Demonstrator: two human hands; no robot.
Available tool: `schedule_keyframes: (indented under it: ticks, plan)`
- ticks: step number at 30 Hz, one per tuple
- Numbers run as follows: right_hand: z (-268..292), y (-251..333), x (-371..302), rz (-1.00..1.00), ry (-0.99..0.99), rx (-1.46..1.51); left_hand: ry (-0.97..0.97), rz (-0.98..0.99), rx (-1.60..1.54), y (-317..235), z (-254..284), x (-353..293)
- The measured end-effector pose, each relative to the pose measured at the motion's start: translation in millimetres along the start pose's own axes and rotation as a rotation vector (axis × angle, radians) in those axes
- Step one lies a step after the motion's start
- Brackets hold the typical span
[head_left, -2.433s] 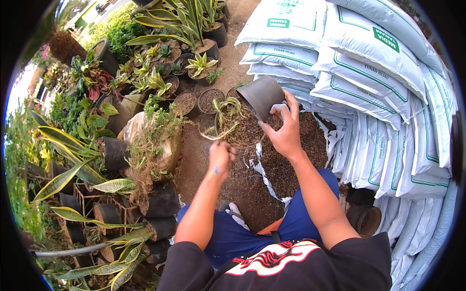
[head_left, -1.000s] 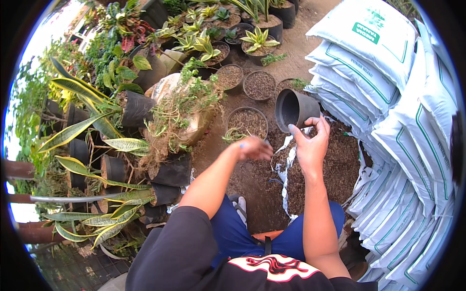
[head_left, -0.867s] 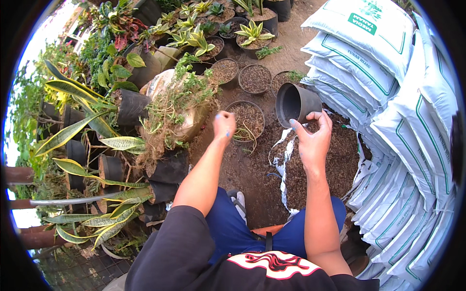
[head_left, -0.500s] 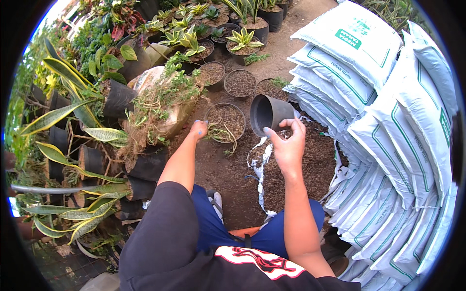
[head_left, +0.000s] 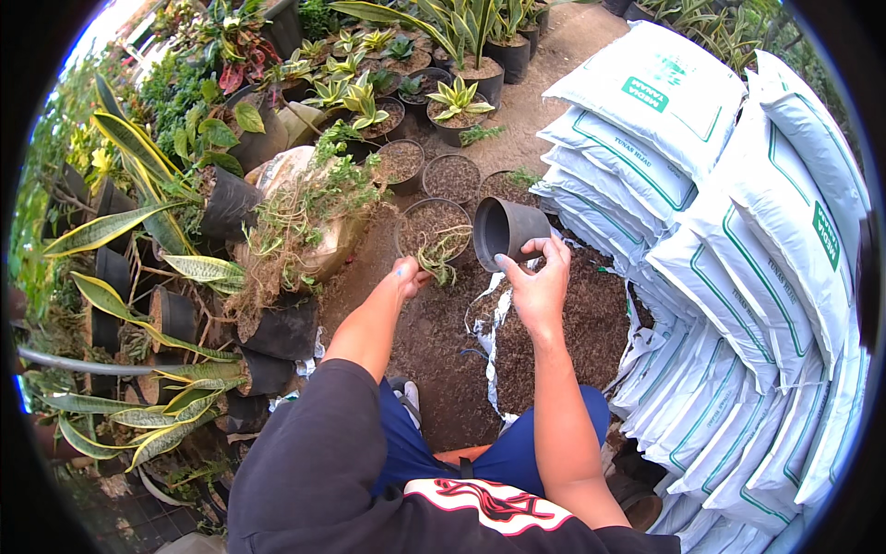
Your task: The person fills a plastic pot with soil from a bag using a scoop, inserts a rooted plant, and then adds more soil around the roots by hand and with the scoop.
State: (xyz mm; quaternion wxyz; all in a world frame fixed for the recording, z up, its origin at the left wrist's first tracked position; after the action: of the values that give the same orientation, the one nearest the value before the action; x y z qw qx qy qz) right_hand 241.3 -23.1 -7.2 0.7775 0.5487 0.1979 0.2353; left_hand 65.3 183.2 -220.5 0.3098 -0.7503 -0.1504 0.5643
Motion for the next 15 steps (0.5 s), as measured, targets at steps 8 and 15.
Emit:
schedule_keyframes:
  ticks: [8,15]
  plan:
    - [1.4,-9.7,4.9,-0.022,-0.019,0.009,-0.233,-0.114,-0.039,3.0,2.4,12.6]
    - [-14.0,-4.7,1.9,-0.062,0.055,0.014,-0.419,-0.163,-0.180,0.0,46.0,56.9]
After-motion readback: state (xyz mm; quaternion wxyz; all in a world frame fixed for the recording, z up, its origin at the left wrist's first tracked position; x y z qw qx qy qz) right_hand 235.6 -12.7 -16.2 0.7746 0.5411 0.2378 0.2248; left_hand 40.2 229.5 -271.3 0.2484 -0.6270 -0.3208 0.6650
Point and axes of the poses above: each hand's wrist, its own x-axis towards the middle knuckle, its own z-axis out of the back of the hand, y = z × x, the point moved 1 cm from there along x, towards the middle knuckle, and after that the axes turned 8 degrees about -z, right-handed, at the moved point
